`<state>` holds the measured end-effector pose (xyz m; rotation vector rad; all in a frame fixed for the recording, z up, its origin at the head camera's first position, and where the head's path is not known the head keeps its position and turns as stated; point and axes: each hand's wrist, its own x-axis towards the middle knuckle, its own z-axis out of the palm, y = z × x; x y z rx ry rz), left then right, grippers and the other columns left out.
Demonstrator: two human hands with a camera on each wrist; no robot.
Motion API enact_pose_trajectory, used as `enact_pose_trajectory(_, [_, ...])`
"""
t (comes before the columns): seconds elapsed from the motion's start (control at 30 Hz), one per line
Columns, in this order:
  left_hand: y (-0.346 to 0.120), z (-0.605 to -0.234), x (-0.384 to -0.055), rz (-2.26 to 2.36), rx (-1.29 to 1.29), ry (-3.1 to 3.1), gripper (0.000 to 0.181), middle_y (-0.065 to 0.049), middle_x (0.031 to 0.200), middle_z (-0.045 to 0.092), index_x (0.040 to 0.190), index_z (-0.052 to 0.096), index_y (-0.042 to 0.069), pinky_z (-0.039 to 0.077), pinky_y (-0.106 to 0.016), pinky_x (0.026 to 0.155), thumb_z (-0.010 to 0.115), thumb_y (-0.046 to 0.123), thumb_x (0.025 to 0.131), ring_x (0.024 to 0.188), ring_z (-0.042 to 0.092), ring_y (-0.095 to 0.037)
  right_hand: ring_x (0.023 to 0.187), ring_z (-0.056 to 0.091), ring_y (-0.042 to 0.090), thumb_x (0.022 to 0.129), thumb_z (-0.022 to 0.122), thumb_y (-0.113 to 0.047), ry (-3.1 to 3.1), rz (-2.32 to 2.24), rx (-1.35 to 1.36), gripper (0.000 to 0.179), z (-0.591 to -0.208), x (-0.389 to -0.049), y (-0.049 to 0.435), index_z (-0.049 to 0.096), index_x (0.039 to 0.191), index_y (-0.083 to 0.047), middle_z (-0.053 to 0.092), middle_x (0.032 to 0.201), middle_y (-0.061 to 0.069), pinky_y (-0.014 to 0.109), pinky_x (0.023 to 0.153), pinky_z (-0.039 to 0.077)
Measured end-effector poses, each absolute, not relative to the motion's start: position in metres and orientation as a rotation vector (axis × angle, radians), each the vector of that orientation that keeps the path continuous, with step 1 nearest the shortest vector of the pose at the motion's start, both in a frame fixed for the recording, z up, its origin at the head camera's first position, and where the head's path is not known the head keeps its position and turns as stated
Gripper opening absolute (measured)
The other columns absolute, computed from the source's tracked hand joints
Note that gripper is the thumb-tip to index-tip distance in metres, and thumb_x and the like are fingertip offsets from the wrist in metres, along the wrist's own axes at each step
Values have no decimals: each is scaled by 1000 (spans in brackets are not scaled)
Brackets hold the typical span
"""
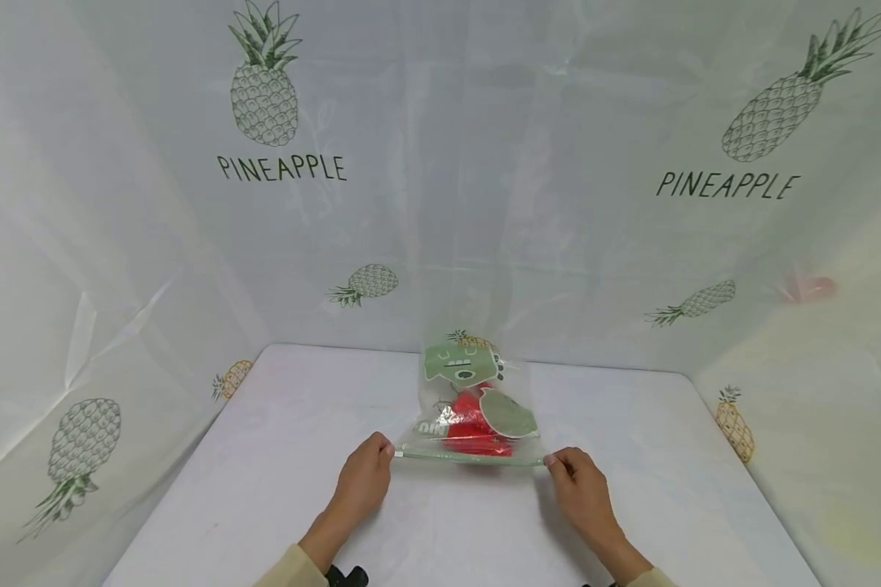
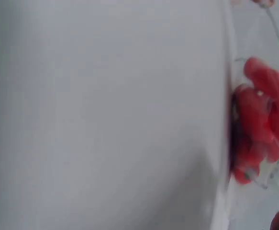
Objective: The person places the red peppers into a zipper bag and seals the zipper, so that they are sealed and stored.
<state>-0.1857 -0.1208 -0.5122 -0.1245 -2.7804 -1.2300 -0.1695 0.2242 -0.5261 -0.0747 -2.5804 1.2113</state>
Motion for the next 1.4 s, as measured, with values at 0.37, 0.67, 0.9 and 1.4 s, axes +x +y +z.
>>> enact_pose_trajectory(0.37, [-122, -517, -194, -1868, -51, -2762, 28, -9, 86, 63, 107, 64, -1, 56, -29, 59, 53, 24, 111, 67, 59, -15, 83, 62, 15, 109, 58, -23, -2476, 1819, -425, 32, -516, -173, 234, 69, 108, 6, 70, 93, 7, 26, 69, 55])
enact_pose_trajectory(0.67, [-127, -513, -187, -2152, -183, -2810, 37, -3, 82, 66, 99, 70, -7, 56, -27, 60, 64, 29, 107, 68, 59, -12, 80, 75, 19, 110, 56, -21, -2316, 2220, -513, 35, -517, -173, 245, 63, 116, 13, 77, 96, 15, 33, 73, 66])
enact_pose_trajectory(0.9, [-122, -514, -189, -2197, -181, -2745, 32, -2, 82, 66, 101, 70, -8, 55, -24, 60, 61, 21, 108, 70, 57, -11, 82, 77, 17, 111, 53, -18, -2237, 2403, -526, 33, -514, -175, 256, 61, 117, 13, 77, 95, 13, 33, 78, 66])
enact_pose_trajectory(1.4, [-104, -519, -189, -2272, -206, -2664, 30, 0, 74, 61, 95, 68, -10, 53, -22, 56, 62, 17, 105, 64, 56, -9, 87, 78, 17, 113, 50, -25, -1892, 2538, -644, 37, -524, -175, 248, 53, 127, 9, 74, 92, 8, 36, 88, 65])
